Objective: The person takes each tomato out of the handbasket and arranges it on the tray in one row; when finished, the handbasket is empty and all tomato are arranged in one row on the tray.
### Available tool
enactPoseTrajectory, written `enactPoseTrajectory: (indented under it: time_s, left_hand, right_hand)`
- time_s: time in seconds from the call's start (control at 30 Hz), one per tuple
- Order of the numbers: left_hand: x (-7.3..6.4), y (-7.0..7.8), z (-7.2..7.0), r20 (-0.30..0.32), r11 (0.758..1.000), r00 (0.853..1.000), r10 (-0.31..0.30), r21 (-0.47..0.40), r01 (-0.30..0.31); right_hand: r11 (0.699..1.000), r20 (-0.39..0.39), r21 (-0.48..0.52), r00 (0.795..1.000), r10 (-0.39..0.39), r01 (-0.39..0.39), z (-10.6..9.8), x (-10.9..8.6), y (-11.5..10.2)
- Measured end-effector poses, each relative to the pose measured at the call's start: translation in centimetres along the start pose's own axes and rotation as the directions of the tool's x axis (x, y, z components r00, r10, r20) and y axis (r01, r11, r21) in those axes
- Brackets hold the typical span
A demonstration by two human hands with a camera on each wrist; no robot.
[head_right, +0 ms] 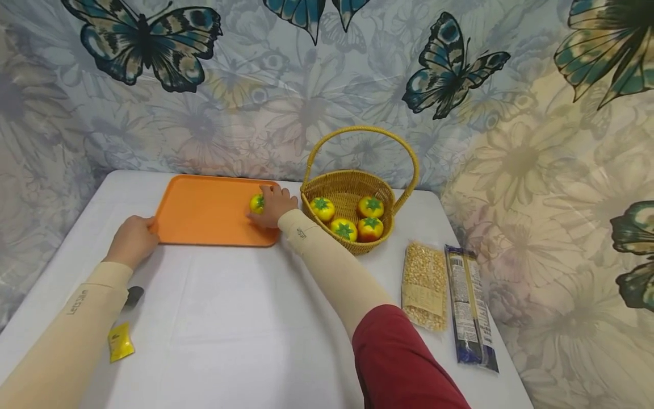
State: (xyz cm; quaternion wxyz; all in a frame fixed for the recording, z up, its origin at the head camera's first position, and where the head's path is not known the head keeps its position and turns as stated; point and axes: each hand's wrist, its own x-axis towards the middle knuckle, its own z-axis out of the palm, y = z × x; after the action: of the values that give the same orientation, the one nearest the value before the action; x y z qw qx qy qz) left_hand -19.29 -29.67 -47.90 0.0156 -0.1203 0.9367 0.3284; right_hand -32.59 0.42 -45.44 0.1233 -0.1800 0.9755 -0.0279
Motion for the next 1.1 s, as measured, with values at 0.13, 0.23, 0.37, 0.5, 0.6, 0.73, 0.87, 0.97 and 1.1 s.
enactPoseTrajectory:
  time_s: [0.13,0.23,0.37,0.5,0.6,0.73,0.87,0.97,1.1]
  left_hand:
    - [-0.1,0.2,0.1,-0.002,1.000,1.000,-0.004,0.004,0.004]
    - [-0.1,0.4,0.3,0.000,1.000,1.000,-0.006,0.005,0.006]
    - [-0.1,0.6,0.3,0.008,1.000,1.000,-0.008,0.000,0.008]
    - [-0.2,0.6,0.3,0.009,1.000,1.000,-0.003,0.004,0.003]
    - [-0.3,0.4,0.4,0.009,1.000,1.000,-0.020,0.000,0.020]
    - [-0.3,-0.1,0.4,0.013,0.999,0.999,-0.051,-0.014,0.051]
    - [-0.2,-0.1,0.6,0.019,0.998,0.998,-0.055,-0.020,0.055]
    - [-0.1,0.1,0.6,0.013,0.998,0.998,-0.056,-0.019,0.056]
    - [-0.2,0.3,0.5,0.008,0.998,0.999,-0.054,-0.021,0.054]
  right_hand:
    - [0.999,-0.070,0.018,0.997,-0.043,0.045,-0.6,-0.5,0.3]
    - [0.995,-0.121,0.022,0.988,-0.091,0.094,-2.0,-1.8,0.5]
    - [0.985,-0.194,0.035,0.968,-0.160,0.170,-4.6,-4.4,1.3]
    - [0.972,-0.267,0.067,0.943,-0.200,0.225,-6.6,-6.5,3.7]
    - [0.965,-0.290,0.122,0.939,-0.187,0.230,-7.4,-7.5,6.2]
    - [0.949,-0.312,0.168,0.928,-0.204,0.265,-7.2,-7.8,9.3]
    - [0.929,-0.319,0.212,0.920,-0.228,0.304,-6.2,-7.9,12.3]
    - [0.929,-0.260,0.261,0.946,-0.193,0.261,-5.5,-7.6,14.3]
    - [0.940,-0.123,0.293,0.982,-0.146,0.176,-5.1,-7.0,16.3]
